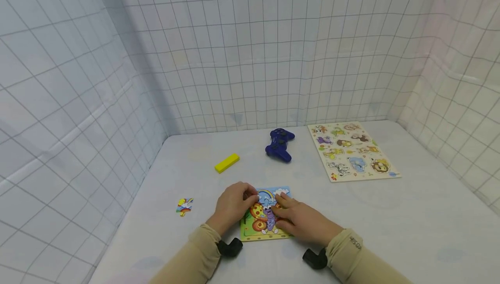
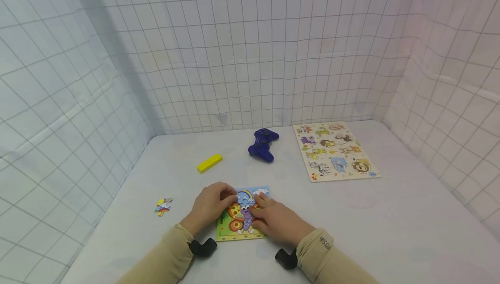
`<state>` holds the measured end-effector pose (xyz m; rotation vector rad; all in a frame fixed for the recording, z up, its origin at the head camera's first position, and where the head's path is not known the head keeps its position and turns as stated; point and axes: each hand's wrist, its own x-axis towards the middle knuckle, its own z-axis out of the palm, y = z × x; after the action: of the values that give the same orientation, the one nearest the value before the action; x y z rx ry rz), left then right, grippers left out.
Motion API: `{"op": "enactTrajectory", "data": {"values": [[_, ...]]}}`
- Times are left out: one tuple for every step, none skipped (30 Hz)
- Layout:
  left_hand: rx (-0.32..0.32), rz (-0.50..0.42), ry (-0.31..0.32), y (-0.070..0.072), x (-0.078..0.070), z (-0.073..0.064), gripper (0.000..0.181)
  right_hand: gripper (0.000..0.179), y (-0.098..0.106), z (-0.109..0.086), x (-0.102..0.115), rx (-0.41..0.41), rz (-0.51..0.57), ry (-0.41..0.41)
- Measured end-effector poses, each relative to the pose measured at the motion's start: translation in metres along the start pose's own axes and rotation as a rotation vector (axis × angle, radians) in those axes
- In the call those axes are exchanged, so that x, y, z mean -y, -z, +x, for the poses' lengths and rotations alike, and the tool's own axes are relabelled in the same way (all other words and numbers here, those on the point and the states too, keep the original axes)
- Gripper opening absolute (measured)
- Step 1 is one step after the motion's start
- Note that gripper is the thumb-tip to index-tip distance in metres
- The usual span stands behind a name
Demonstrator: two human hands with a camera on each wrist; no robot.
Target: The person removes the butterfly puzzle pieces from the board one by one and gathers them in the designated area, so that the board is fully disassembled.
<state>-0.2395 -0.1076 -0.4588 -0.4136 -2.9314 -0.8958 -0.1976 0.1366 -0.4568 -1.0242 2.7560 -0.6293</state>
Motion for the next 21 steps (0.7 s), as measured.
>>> {"op": "enactTrajectory", "data": {"values": [[0.003, -0.014, 0.006, 0.000, 0.000, 0.000, 0.011, 0.047, 0.000, 0.000, 0.000, 0.000, -0.002, 0.000], [0.006, -0.026, 0.008, 0.000, -0.001, 0.000, 0.011, 0.047, 0.000, 0.000, 0.000, -0.002, -0.005, -0.001], [0.009, -0.043, 0.008, 0.001, -0.001, 0.000, 0.011, 0.047, -0.001, 0.000, 0.000, -0.002, -0.007, 0.000], [0.013, -0.061, 0.008, 0.001, -0.002, 0.000, 0.011, 0.047, -0.001, 0.001, 0.000, -0.003, -0.009, 0.001], [0.014, -0.080, 0.006, 0.001, -0.002, 0.000, 0.011, 0.047, -0.001, 0.001, 0.000, -0.005, -0.009, 0.002], [0.015, -0.100, 0.003, 0.001, -0.002, -0.001, 0.011, 0.047, -0.001, 0.001, 0.000, -0.007, -0.007, 0.003], [0.015, -0.117, 0.001, 0.002, -0.002, -0.001, 0.010, 0.047, -0.001, 0.001, 0.000, -0.008, -0.004, 0.004], [0.016, -0.140, -0.002, 0.002, -0.003, -0.001, 0.009, 0.047, -0.001, 0.001, -0.001, -0.010, -0.001, 0.006], [0.017, -0.165, -0.002, 0.003, -0.003, -0.001, 0.009, 0.047, -0.001, 0.001, -0.001, -0.011, 0.003, 0.007], [0.018, -0.184, -0.005, 0.004, -0.003, -0.002, 0.008, 0.047, -0.001, 0.001, -0.001, -0.012, 0.007, 0.007], [0.019, -0.202, -0.005, 0.005, -0.003, -0.002, 0.007, 0.047, -0.001, 0.001, -0.001, -0.012, 0.011, 0.008], [0.020, -0.216, -0.004, 0.005, -0.003, -0.002, 0.006, 0.047, 0.000, 0.001, -0.001, -0.012, 0.014, 0.008], [0.020, -0.226, -0.002, 0.006, -0.003, -0.002, 0.006, 0.047, 0.000, 0.001, -0.001, -0.011, 0.016, 0.008], [0.018, -0.234, 0.000, 0.007, -0.003, -0.003, 0.005, 0.047, 0.000, 0.001, -0.001, -0.010, 0.018, 0.007], [0.016, -0.237, 0.006, 0.008, -0.003, -0.003, 0.005, 0.047, 0.000, 0.001, -0.001, -0.009, 0.019, 0.007], [0.011, -0.236, 0.012, 0.008, -0.003, -0.002, 0.005, 0.047, 0.000, 0.001, -0.001, -0.008, 0.018, 0.007], [0.003, -0.232, 0.021, 0.009, -0.002, -0.002, 0.004, 0.047, 0.000, 0.001, -0.002, -0.007, 0.019, 0.007], [-0.006, -0.231, 0.029, 0.010, -0.002, -0.002, 0.005, 0.047, 0.000, 0.000, -0.001, -0.007, 0.020, 0.009], [-0.015, -0.229, 0.039, 0.012, -0.001, -0.002, 0.005, 0.047, 0.000, 0.000, -0.001, -0.008, 0.021, 0.011], [-0.023, -0.228, 0.048, 0.013, 0.000, -0.002, 0.005, 0.047, 0.000, 0.000, -0.001, -0.010, 0.021, 0.012], [-0.031, -0.226, 0.059, 0.015, 0.001, -0.003, 0.005, 0.047, 0.000, 0.000, -0.001, -0.011, 0.022, 0.014]]}}
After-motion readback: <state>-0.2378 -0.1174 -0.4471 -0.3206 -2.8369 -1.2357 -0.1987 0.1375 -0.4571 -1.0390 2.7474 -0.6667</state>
